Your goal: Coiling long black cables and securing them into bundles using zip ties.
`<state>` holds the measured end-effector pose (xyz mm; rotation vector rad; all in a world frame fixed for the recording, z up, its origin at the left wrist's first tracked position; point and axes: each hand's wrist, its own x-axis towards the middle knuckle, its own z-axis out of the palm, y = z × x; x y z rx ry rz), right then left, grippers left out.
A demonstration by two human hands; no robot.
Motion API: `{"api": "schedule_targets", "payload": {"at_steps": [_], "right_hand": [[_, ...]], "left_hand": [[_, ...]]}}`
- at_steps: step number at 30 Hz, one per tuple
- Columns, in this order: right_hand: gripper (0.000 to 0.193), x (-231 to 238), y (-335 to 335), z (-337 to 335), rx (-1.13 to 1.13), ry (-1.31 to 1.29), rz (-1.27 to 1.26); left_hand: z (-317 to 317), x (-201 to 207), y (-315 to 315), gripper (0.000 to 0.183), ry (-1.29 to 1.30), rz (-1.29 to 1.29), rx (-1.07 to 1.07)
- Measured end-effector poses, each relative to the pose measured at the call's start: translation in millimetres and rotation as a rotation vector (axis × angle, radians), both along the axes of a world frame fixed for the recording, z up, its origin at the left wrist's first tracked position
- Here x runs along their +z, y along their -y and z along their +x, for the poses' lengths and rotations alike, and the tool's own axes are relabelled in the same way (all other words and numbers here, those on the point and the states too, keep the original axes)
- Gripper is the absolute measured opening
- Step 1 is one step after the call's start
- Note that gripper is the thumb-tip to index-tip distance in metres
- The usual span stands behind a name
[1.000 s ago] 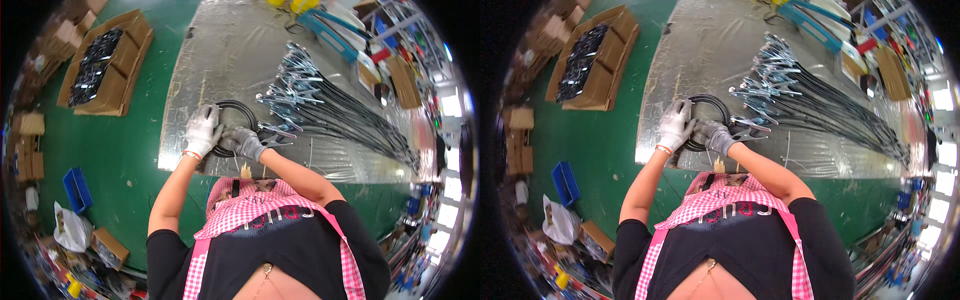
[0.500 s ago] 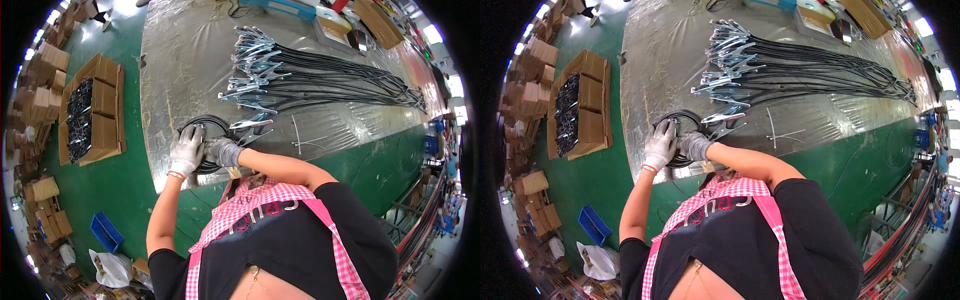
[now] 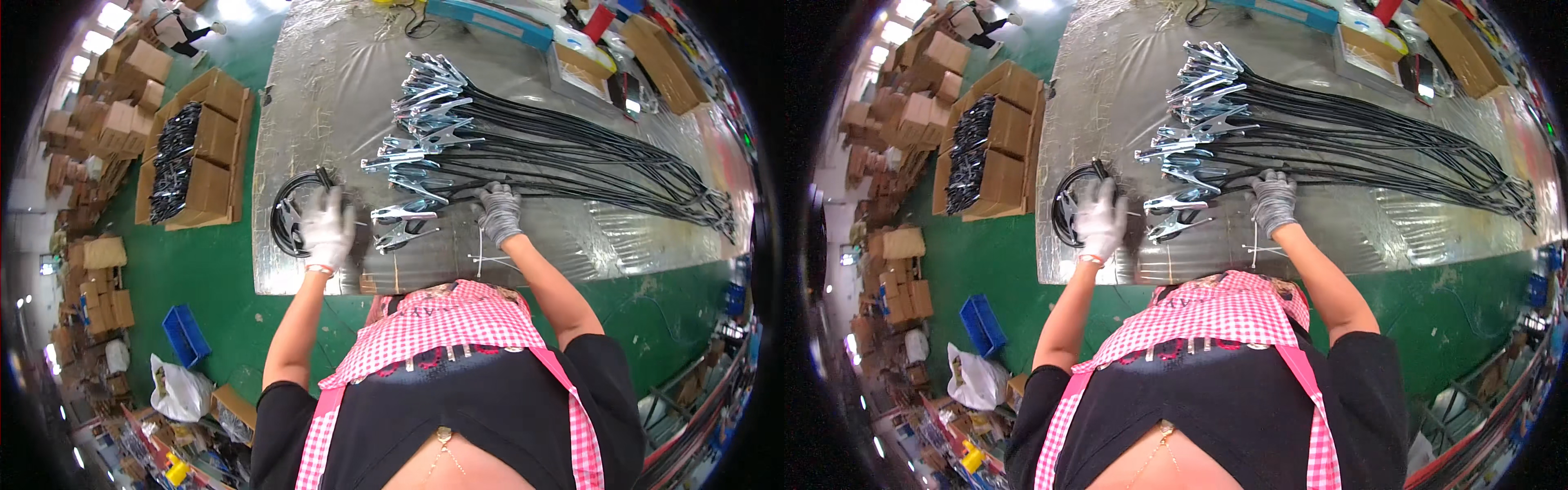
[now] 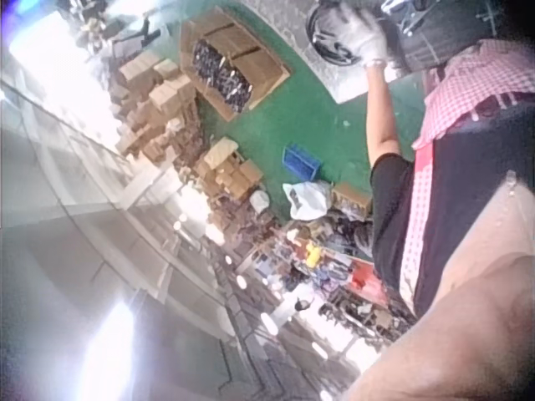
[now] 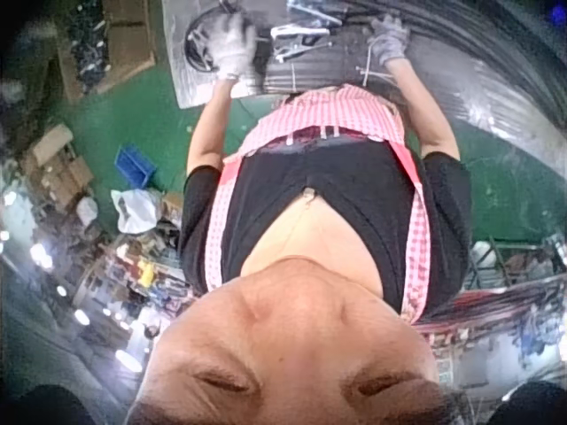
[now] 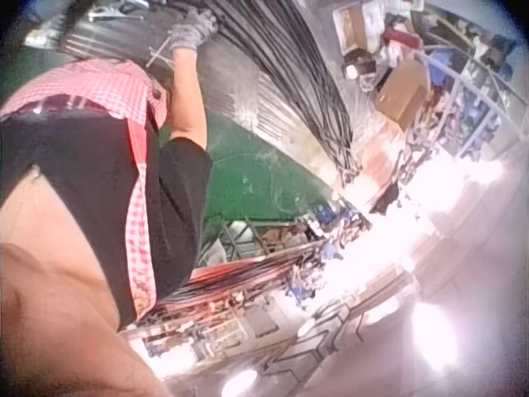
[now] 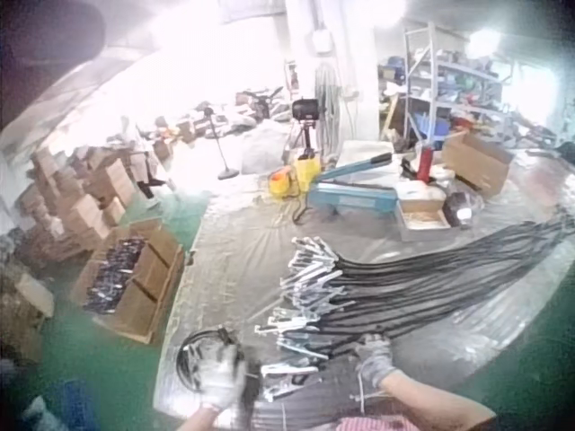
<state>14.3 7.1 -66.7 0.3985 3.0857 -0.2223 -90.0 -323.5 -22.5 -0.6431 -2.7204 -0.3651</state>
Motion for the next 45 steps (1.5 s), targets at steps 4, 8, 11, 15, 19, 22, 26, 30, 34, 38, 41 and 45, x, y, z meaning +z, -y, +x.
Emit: {"api": "schedule_targets", "payload": {"at_steps": [4,8,11,15,19,22,26,30,34,38,41,45], "right_hand": [[0.033,-9,1,5,0.063,-0.153,-0.097],[0.031,-6,-16,15,0.124,-0.101,-0.135],[0.027,-10,-35,17,0.129,-0.056,-0.132],[0.028,-11,-33,19,0.108,-0.057,-0.156],[0.034,-14,-19,16,0.052,-0.011,-0.157],[0.04,-6,7,-3,0.05,0.022,-0.075],[0.028,-1,19,-21,0.004,0.111,0.089],[0.025,21,10,-14,0.104,-0.146,0.05],[0.023,83,-13,-20,0.367,-0.312,0.122],[0.031,160,2,-24,0.43,-0.423,0.078],[0.023,139,5,-17,0.436,-0.428,0.058],[0.018,86,-67,12,0.22,-0.323,-0.146]], "left_hand": [[-9,-24,-19,0.057,0.031,-0.237,0.212],[-17,-18,-15,0.065,0.34,-0.401,0.339],[-13,-18,-14,0.07,0.347,-0.381,0.376],[-32,2,-16,0.069,0.597,-0.324,0.47],[-49,6,-13,0.062,0.205,-0.625,0.176],[-53,10,-13,0.062,0.319,-0.491,0.139],[-39,4,-33,0.05,0.072,-0.075,-0.04],[-10,44,-80,0.038,0.316,0.142,-0.464],[5,98,-138,0.033,0.387,0.279,-0.642],[-7,138,-155,0.033,1.034,0.365,-0.67],[7,151,-147,0.035,1.347,0.542,-0.423],[-21,150,-86,0.041,1.101,0.536,-0.184]]}}
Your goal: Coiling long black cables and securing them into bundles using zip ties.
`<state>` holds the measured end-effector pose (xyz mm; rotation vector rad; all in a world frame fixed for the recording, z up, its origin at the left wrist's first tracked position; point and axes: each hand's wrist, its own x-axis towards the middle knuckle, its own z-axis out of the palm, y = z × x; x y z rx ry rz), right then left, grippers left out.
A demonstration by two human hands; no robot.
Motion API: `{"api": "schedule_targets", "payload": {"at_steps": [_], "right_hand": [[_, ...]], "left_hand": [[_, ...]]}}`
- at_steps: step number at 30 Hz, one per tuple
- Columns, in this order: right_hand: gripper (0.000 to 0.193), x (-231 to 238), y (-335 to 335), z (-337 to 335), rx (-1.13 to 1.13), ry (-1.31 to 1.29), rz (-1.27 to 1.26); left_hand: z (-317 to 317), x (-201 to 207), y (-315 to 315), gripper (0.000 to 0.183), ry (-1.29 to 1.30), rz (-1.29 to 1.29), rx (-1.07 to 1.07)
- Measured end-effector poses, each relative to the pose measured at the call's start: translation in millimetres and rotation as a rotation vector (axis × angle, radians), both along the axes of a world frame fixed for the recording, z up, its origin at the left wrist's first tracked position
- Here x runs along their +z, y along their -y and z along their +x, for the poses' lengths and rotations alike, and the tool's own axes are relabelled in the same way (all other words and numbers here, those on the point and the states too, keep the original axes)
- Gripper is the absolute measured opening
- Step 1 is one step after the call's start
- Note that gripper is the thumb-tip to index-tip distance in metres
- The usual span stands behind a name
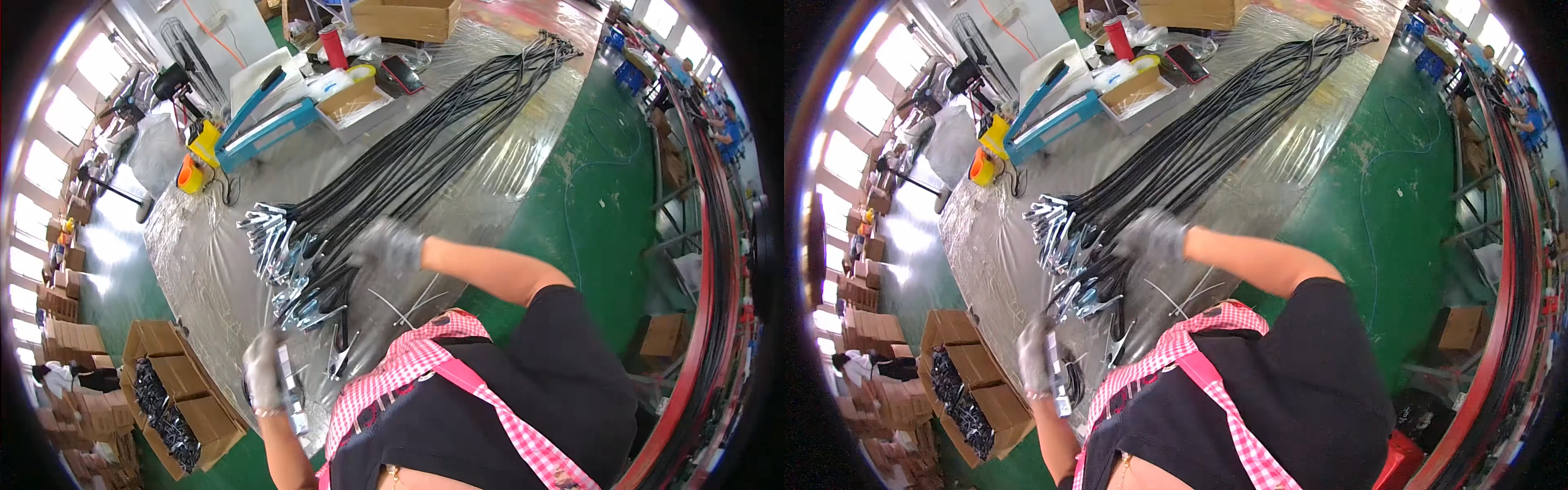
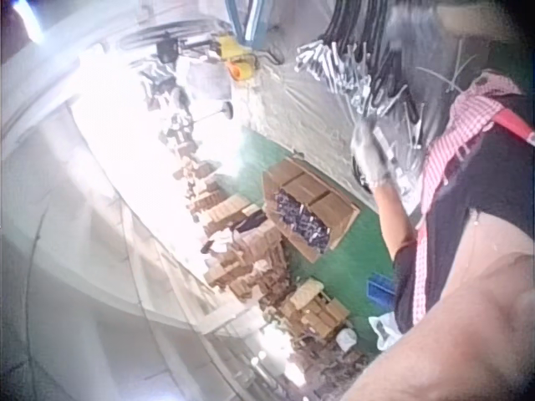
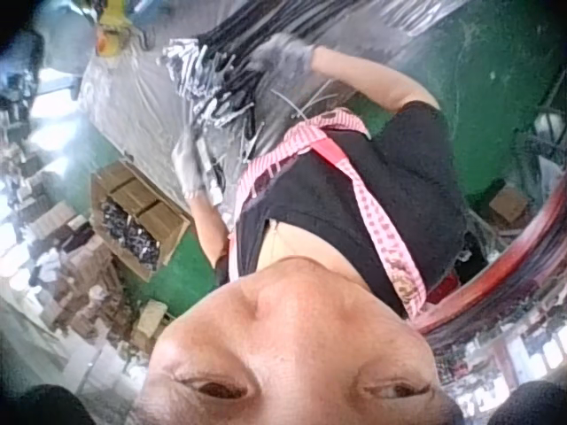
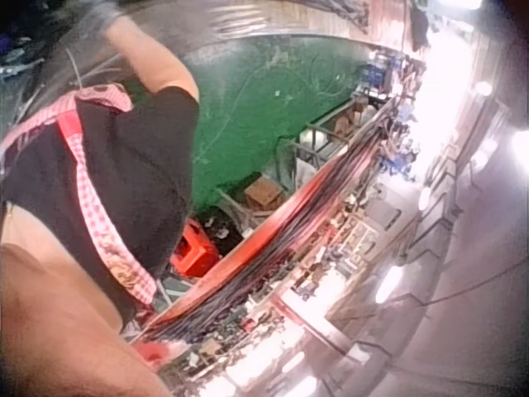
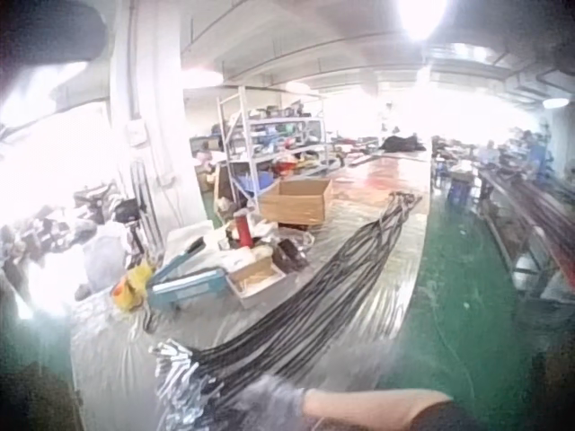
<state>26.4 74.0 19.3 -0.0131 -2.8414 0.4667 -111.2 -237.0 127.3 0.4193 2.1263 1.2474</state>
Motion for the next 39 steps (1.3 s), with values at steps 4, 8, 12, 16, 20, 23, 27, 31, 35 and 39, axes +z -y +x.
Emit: {"api": "schedule_targets", "payload": {"at_steps": [4,8,12,16,20,23,27,31,35,39], "right_hand": [[0.023,-34,-116,57,-0.174,0.262,-0.025],[0.019,-14,-58,25,0.042,-0.024,0.287],[0.018,77,89,-31,0.57,-0.415,0.226],[0.015,177,161,-51,0.57,-0.241,0.116],[0.012,123,131,-100,0.759,-0.348,0.062],[0.018,69,47,-86,0.286,0.029,-0.074],[0.03,-38,-74,-10,-0.141,0.543,0.114],[0.028,-30,-5,10,0.435,0.649,0.173],[0.024,126,153,-11,0.735,-0.246,0.117],[0.03,64,110,-77,0.492,-0.142,0.08]], "left_hand": [[-48,-20,111,0.043,-0.12,0.113,0.552],[-11,26,109,0.035,-0.331,0.188,0.568],[26,46,29,0.035,-0.331,0.069,0.229],[72,29,-6,0.045,0.196,0.559,0.524],[77,58,0,0.04,0.948,0.885,0.281],[71,79,32,0.038,0.475,0.628,0.51],[58,71,90,0.038,0.234,0.75,0.731],[51,54,83,0.037,0.138,0.511,0.887],[63,27,40,0.033,-0.484,0.019,-0.045],[87,75,5,0.037,0.672,0.502,0.404]]}}
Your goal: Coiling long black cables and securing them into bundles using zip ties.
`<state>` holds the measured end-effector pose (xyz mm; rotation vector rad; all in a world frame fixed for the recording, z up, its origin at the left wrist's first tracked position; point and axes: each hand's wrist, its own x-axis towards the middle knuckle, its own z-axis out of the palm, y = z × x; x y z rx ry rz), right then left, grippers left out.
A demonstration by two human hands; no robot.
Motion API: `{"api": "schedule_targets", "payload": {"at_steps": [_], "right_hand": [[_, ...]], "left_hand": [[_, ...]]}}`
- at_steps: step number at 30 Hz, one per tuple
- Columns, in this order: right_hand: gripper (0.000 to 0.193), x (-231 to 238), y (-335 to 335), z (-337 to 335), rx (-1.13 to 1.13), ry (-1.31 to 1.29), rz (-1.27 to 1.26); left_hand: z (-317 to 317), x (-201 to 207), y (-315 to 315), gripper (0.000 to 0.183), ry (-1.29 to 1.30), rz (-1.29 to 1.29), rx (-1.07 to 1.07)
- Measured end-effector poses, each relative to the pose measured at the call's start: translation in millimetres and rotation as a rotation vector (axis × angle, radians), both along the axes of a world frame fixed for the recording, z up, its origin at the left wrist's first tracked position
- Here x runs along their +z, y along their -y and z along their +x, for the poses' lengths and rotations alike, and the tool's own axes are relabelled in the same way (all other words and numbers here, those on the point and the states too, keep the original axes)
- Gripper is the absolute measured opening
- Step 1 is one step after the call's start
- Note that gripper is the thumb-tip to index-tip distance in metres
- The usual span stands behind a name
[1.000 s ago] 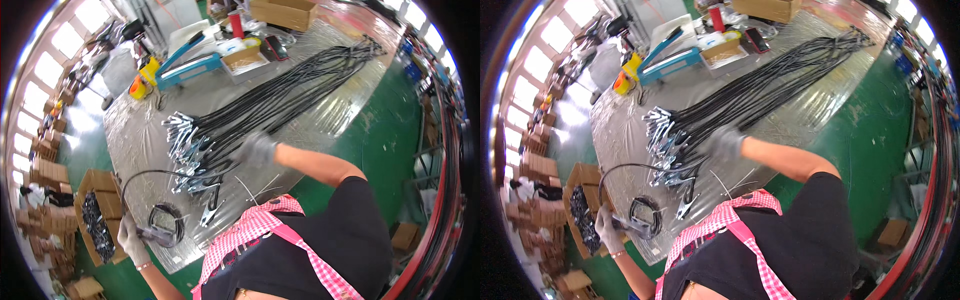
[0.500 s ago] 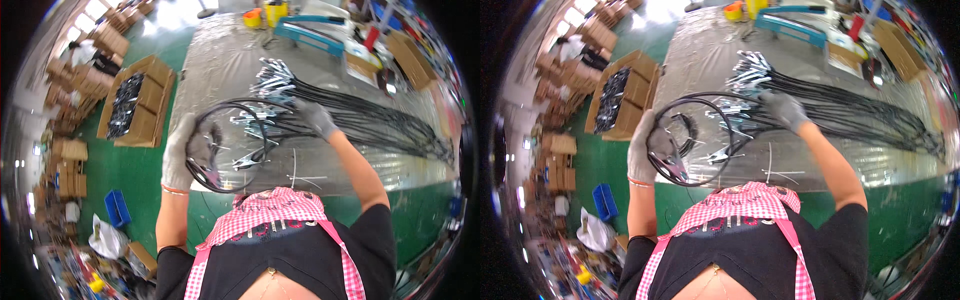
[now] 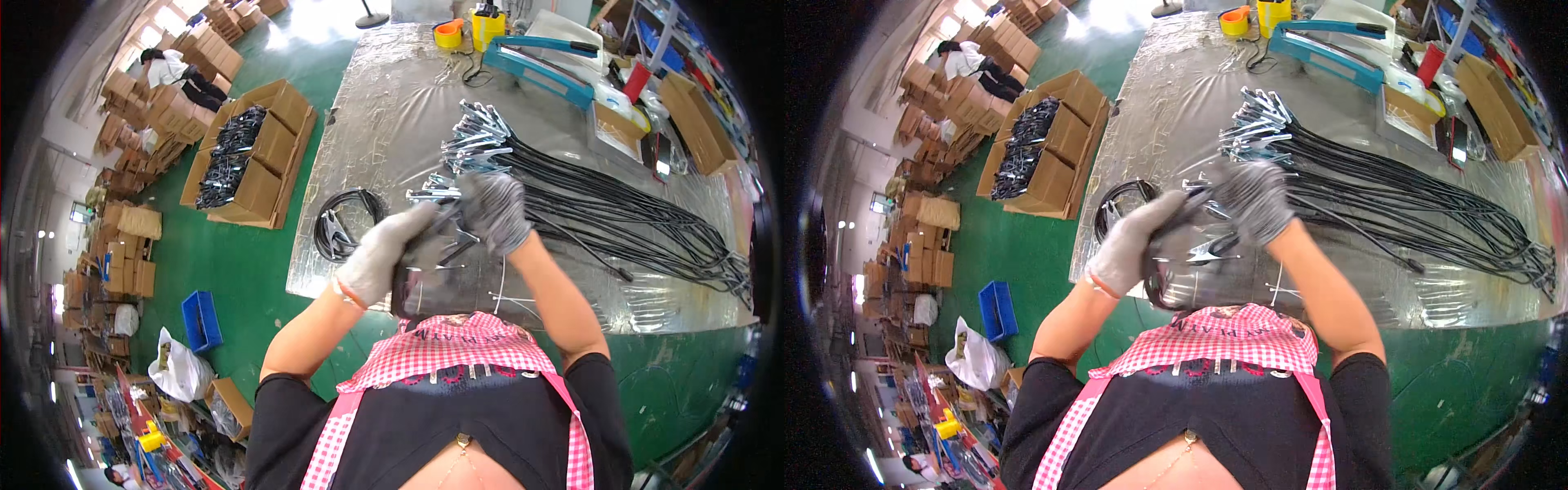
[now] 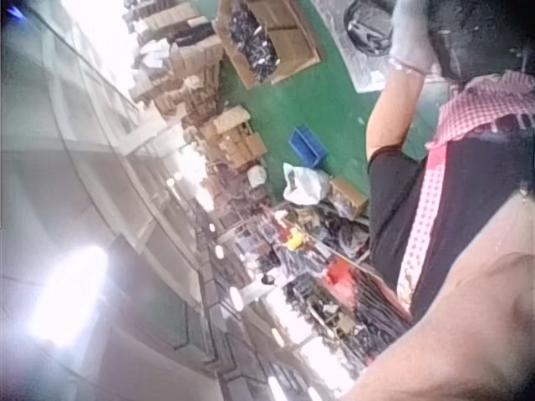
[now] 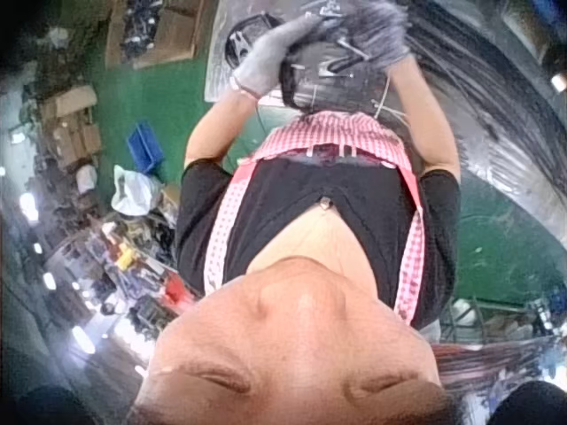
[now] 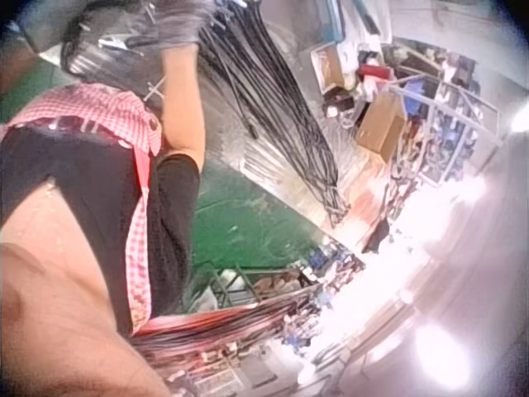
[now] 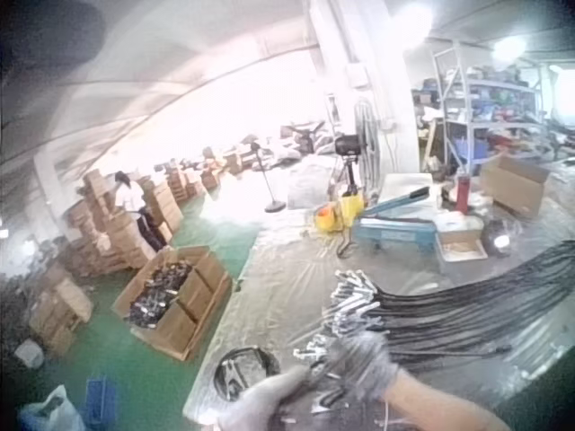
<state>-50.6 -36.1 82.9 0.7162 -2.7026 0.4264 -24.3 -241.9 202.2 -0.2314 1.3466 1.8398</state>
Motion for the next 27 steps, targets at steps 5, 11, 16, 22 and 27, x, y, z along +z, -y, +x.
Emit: {"api": "schedule_targets", "payload": {"at_steps": [5,11,16,22,27], "right_hand": [[0.039,-140,-164,67,-0.636,0.589,0.17],[0.014,-48,-94,89,-0.096,0.251,0.459],[0.024,76,52,63,0.255,-0.222,-0.078],[0.03,42,9,62,-0.131,0.46,0.294],[0.02,-30,4,65,-0.009,0.248,-0.037]], "left_hand": [[-16,9,76,0.043,-0.004,0.367,0.216],[-18,-17,58,0.041,-0.085,0.048,0.315],[6,-75,36,0.036,-0.406,-0.036,-0.052],[15,-38,23,0.046,0.094,-0.001,0.112],[27,-26,-2,0.02,-0.422,-0.202,-0.31]]}}
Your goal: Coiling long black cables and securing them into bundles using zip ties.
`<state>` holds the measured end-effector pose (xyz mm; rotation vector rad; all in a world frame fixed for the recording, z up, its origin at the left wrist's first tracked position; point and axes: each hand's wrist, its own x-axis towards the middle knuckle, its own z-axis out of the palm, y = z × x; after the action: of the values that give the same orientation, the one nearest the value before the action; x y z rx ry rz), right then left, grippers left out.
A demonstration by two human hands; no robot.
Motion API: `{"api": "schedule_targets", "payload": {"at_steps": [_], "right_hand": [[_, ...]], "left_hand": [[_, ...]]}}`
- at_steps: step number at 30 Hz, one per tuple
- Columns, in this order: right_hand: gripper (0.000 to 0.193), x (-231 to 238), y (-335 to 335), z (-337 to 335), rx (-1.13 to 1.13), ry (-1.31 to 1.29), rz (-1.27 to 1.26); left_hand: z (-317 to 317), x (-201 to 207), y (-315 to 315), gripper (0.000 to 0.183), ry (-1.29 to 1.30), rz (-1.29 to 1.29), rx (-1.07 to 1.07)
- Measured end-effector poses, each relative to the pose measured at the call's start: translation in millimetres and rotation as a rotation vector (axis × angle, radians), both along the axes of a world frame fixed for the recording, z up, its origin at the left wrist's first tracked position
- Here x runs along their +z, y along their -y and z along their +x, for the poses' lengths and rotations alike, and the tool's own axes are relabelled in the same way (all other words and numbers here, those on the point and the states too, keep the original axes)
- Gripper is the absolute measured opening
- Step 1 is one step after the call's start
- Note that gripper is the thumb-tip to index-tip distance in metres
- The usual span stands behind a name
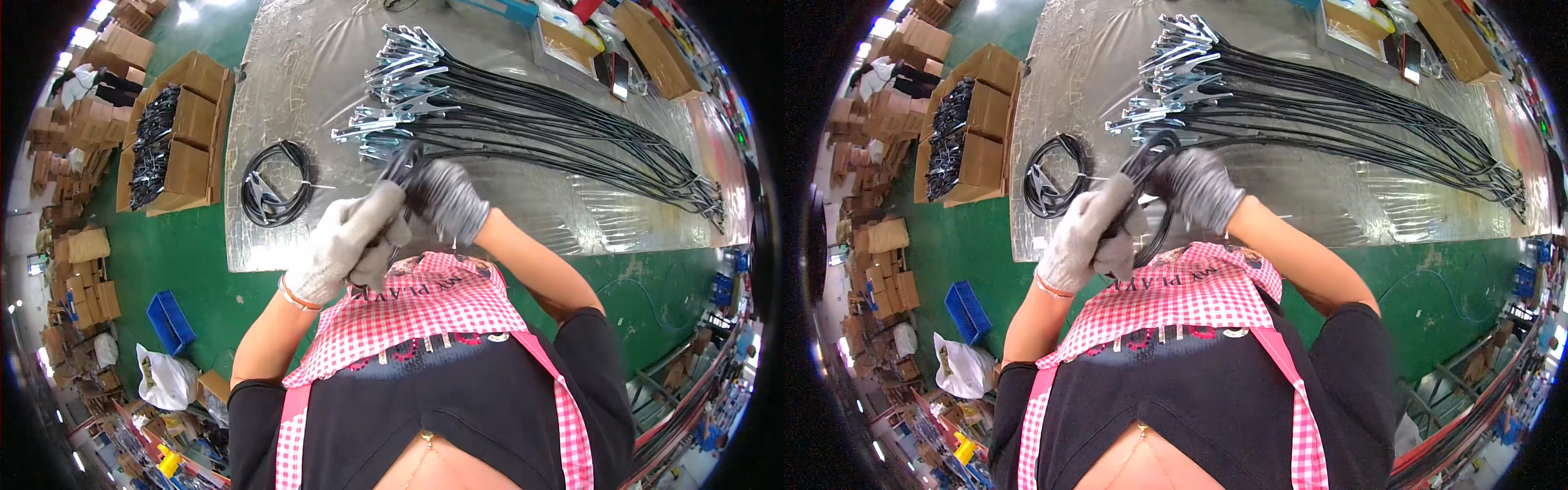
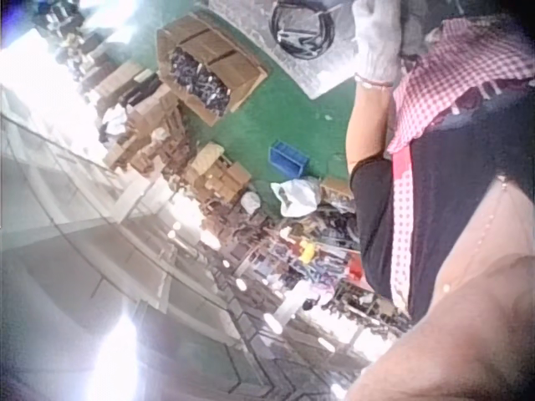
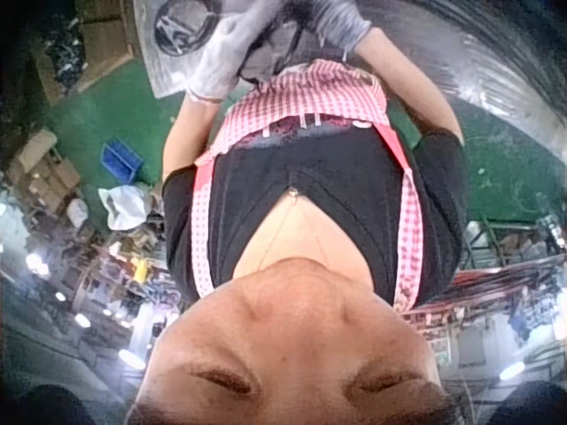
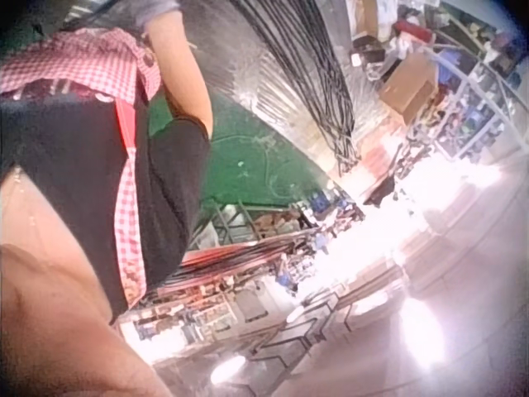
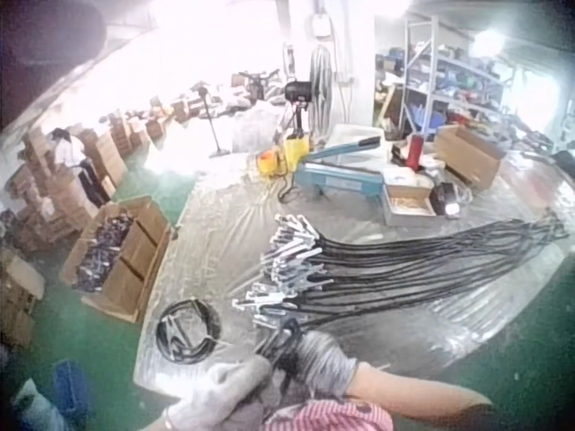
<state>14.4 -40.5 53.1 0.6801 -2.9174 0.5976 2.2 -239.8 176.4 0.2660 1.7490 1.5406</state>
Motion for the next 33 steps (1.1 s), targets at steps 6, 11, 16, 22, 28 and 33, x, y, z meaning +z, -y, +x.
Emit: {"api": "schedule_targets", "payload": {"at_steps": [6,11,16,22,28,33], "right_hand": [[0.018,-84,-40,22,-0.432,0.475,0.221],[0.019,-129,-64,49,-0.356,0.419,0.249],[0.016,-83,-76,68,-0.247,0.07,0.122],[0.022,-39,-29,52,-0.259,-0.289,-0.148],[0.025,-31,-5,39,-0.192,-0.466,-0.139],[0.022,-3,-11,38,-0.185,-0.549,-0.095]], "left_hand": [[3,-18,-16,0.024,0.15,-0.042,0.001],[3,-60,-26,0.022,0.208,-0.004,0.064],[-1,-75,-29,0.024,0.289,0.045,0.14],[-9,-66,-35,0.027,0.145,-0.163,-0.021],[5,-93,-21,0.03,-0.046,0.035,0.042],[7,-97,-18,0.032,-0.191,-0.032,0.125]]}}
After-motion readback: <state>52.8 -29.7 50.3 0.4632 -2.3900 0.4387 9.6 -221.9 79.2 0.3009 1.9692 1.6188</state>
